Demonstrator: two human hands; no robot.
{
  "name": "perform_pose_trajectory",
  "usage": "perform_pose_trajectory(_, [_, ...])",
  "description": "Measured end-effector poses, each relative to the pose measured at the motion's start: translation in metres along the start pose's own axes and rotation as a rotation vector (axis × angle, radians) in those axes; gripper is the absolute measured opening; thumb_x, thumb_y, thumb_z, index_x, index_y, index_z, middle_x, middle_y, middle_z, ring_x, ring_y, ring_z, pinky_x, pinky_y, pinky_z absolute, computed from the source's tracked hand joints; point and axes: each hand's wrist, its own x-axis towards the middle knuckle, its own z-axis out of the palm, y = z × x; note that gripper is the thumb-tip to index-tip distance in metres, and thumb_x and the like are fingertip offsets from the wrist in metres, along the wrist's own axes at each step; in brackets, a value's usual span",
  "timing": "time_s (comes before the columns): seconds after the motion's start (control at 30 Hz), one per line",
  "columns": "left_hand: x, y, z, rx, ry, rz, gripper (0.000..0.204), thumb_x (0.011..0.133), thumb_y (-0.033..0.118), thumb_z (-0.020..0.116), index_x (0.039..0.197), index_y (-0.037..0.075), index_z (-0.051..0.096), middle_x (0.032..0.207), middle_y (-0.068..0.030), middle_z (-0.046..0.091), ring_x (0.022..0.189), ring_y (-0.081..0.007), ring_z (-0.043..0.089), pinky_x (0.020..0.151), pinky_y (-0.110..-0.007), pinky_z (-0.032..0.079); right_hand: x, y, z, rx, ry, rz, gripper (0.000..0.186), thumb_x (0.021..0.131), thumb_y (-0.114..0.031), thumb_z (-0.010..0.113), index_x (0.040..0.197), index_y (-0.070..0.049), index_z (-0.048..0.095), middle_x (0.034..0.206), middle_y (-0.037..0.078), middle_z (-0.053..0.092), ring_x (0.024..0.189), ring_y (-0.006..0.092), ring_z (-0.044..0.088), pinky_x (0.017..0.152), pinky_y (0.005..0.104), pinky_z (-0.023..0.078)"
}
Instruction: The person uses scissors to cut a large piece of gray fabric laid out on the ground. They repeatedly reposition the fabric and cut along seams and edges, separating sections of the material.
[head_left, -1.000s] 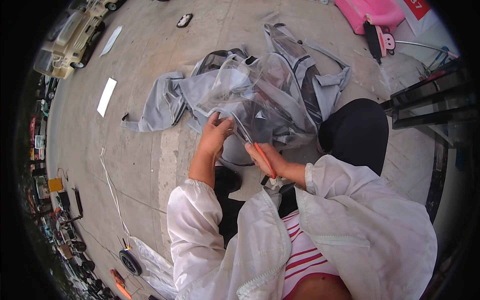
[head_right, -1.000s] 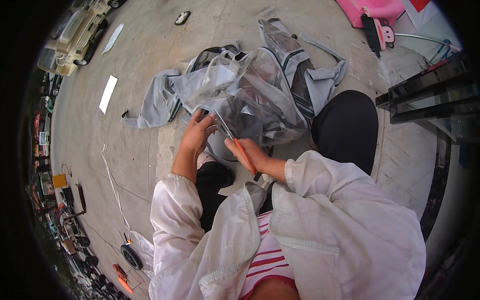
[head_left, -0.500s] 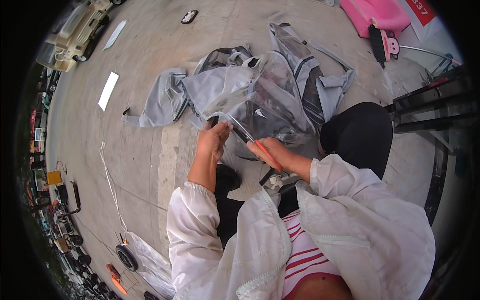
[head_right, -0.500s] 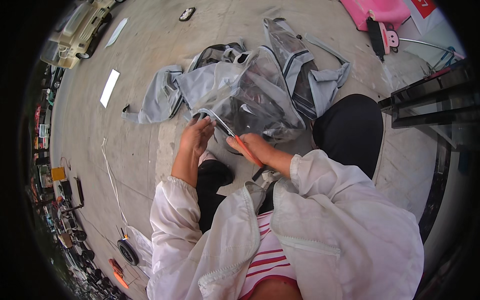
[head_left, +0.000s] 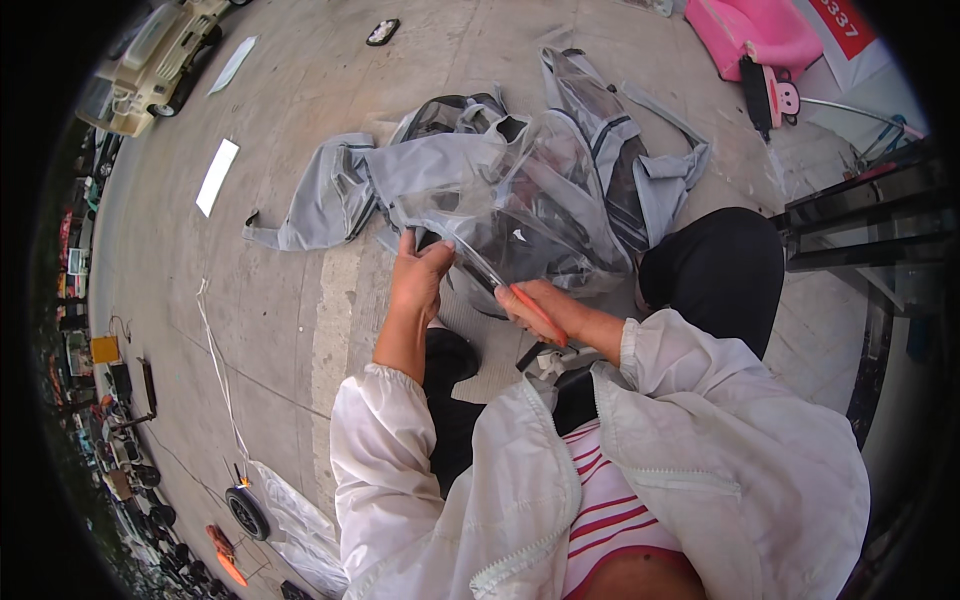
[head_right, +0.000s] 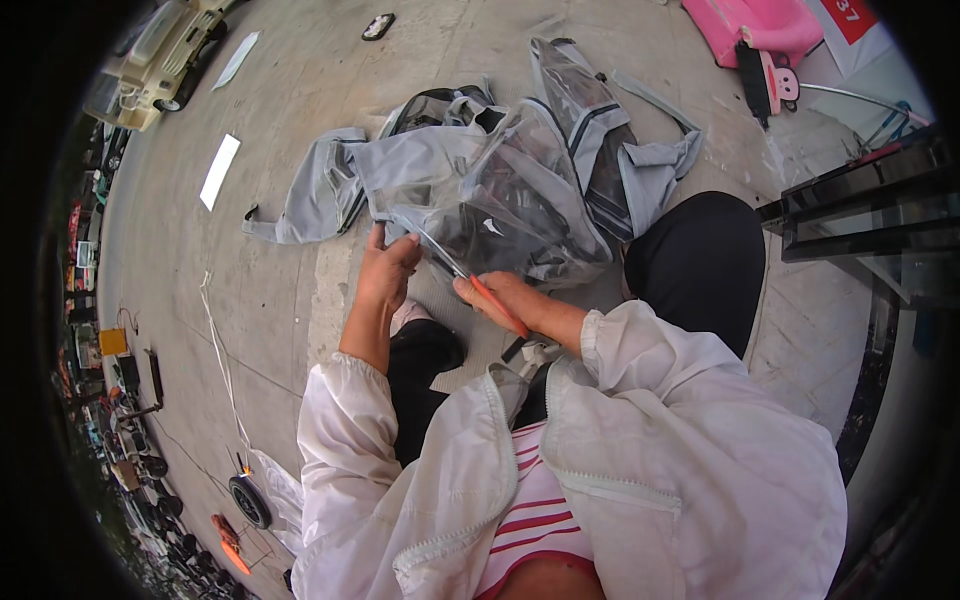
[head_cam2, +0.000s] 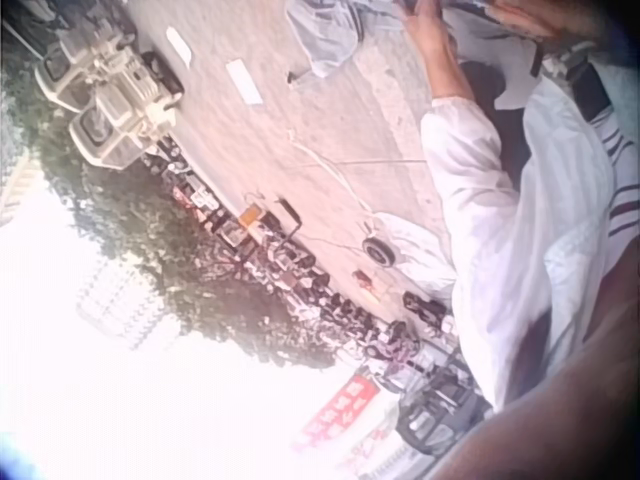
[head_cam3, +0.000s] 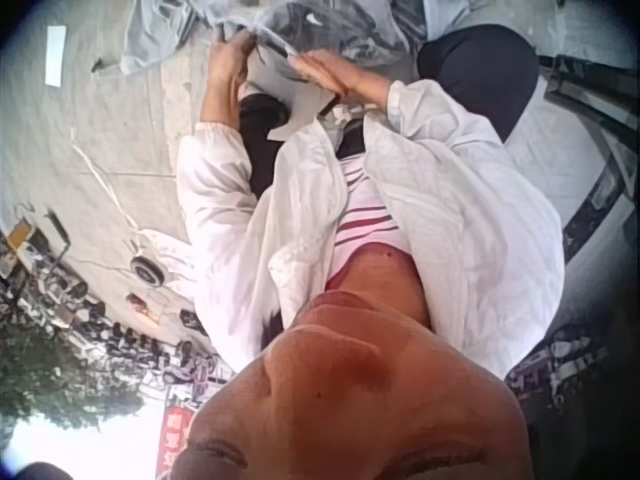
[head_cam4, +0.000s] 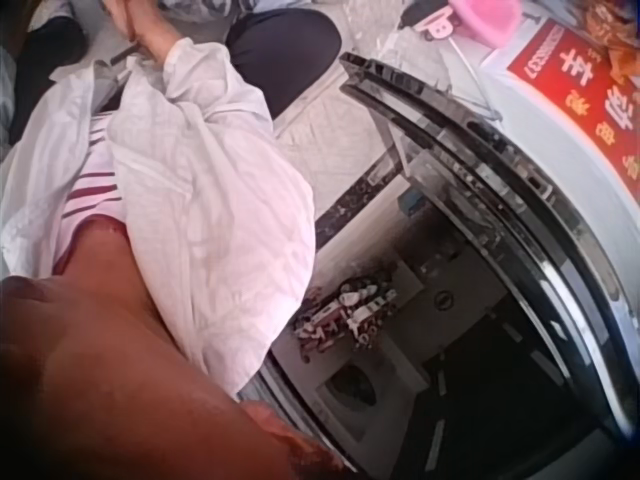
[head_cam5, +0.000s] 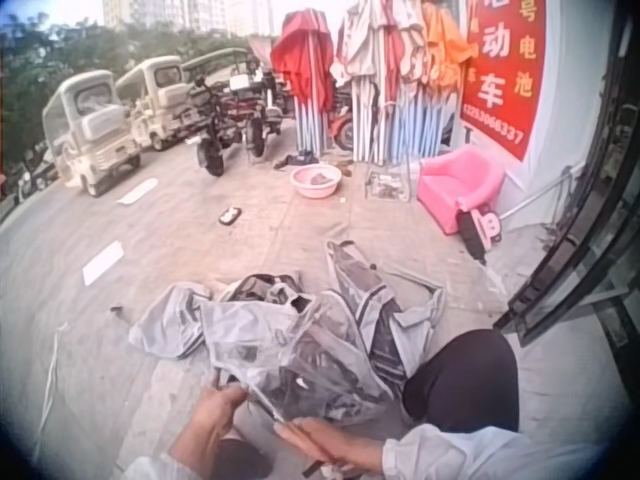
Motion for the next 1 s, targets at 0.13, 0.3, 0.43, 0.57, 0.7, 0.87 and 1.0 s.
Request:
perform_pose_trajectory(0.13, [-0.005, 0.004, 0.005, 0.064, -0.045, 0.038, 0.065, 0.077, -0.002, 0.063, 0.134, 0.003, 0.032, 0.085, -0.0062, 0.059, 0.074, -0.0130, 0.054, 0.069, -0.025, 0.043, 0.003, 0.005, 0.004, 0.335, -0.188, 0.117, 0.060, 0.091, -0.063, 0.033, 0.071, -0.008, 0.045, 0.053, -0.002, 0.040, 0.043, 0.0077, 0.043, 0.040, 0.0244, 0.034])
perform_pose_trajectory(0.3, [-0.003, 0.001, 0.000, 0.020, -0.098, 0.031, 0.066, 0.077, -0.003, 0.063, 0.134, 0.002, 0.031, 0.090, -0.0083, 0.060, 0.079, -0.0148, 0.058, 0.074, -0.026, 0.047, 0.003, 0.005, 0.005, 0.227, -0.107, 0.115, 0.063, 0.088, -0.066, 0.037, 0.066, -0.008, 0.046, 0.055, 0.000, 0.042, 0.046, 0.0096, 0.041, 0.043, 0.0272, 0.037])
perform_pose_trajectory(0.43, [-0.004, 0.007, 0.003, 0.029, -0.084, 0.001, 0.066, 0.078, -0.001, 0.062, 0.136, 0.009, 0.030, 0.085, -0.0048, 0.059, 0.075, -0.0126, 0.057, 0.070, -0.026, 0.047, 0.004, 0.002, 0.003, 0.034, -0.020, -0.029, 0.062, 0.089, -0.063, 0.039, 0.063, -0.007, 0.046, 0.056, 0.001, 0.045, 0.049, 0.0105, 0.043, 0.048, 0.0271, 0.038])
perform_pose_trajectory(0.57, [-0.007, 0.014, 0.001, 0.067, -0.117, 0.007, 0.066, 0.079, 0.000, 0.061, 0.136, 0.012, 0.031, 0.085, -0.0040, 0.059, 0.076, -0.0132, 0.058, 0.073, -0.028, 0.050, 0.000, -0.008, 0.000, -0.015, -0.025, -0.001, 0.062, 0.089, -0.062, 0.040, 0.062, -0.007, 0.046, 0.058, 0.001, 0.046, 0.051, 0.0105, 0.044, 0.049, 0.0270, 0.038])
perform_pose_trajectory(0.7, [-0.009, 0.015, 0.000, 0.159, -0.193, 0.000, 0.067, 0.079, 0.000, 0.061, 0.137, 0.012, 0.030, 0.090, -0.0051, 0.059, 0.081, -0.0133, 0.058, 0.075, -0.029, 0.049, 0.000, -0.016, -0.002, 0.098, -0.073, 0.110, 0.062, 0.089, -0.062, 0.040, 0.061, -0.007, 0.046, 0.057, 0.000, 0.045, 0.050, 0.0101, 0.044, 0.048, 0.0269, 0.038])
perform_pose_trajectory(0.87, [-0.010, 0.011, -0.001, 0.129, -0.189, 0.013, 0.064, 0.078, -0.003, 0.061, 0.134, 0.000, 0.031, 0.090, -0.0091, 0.060, 0.081, -0.0157, 0.059, 0.075, -0.026, 0.047, 0.003, -0.014, -0.004, 0.056, -0.069, 0.019, 0.062, 0.088, -0.065, 0.040, 0.061, -0.009, 0.045, 0.056, -0.001, 0.043, 0.047, 0.0087, 0.045, 0.041, 0.0256, 0.037])
perform_pose_trajectory(1.0, [-0.013, 0.015, 0.001, 0.120, -0.221, 0.011, 0.064, 0.078, -0.003, 0.061, 0.134, -0.002, 0.030, 0.089, -0.0089, 0.060, 0.080, -0.0155, 0.058, 0.075, -0.026, 0.047, 0.002, -0.011, -0.006, 0.137, -0.137, 0.146, 0.062, 0.087, -0.067, 0.038, 0.063, -0.010, 0.044, 0.056, -0.002, 0.041, 0.046, 0.0078, 0.045, 0.038, 0.0253, 0.037])
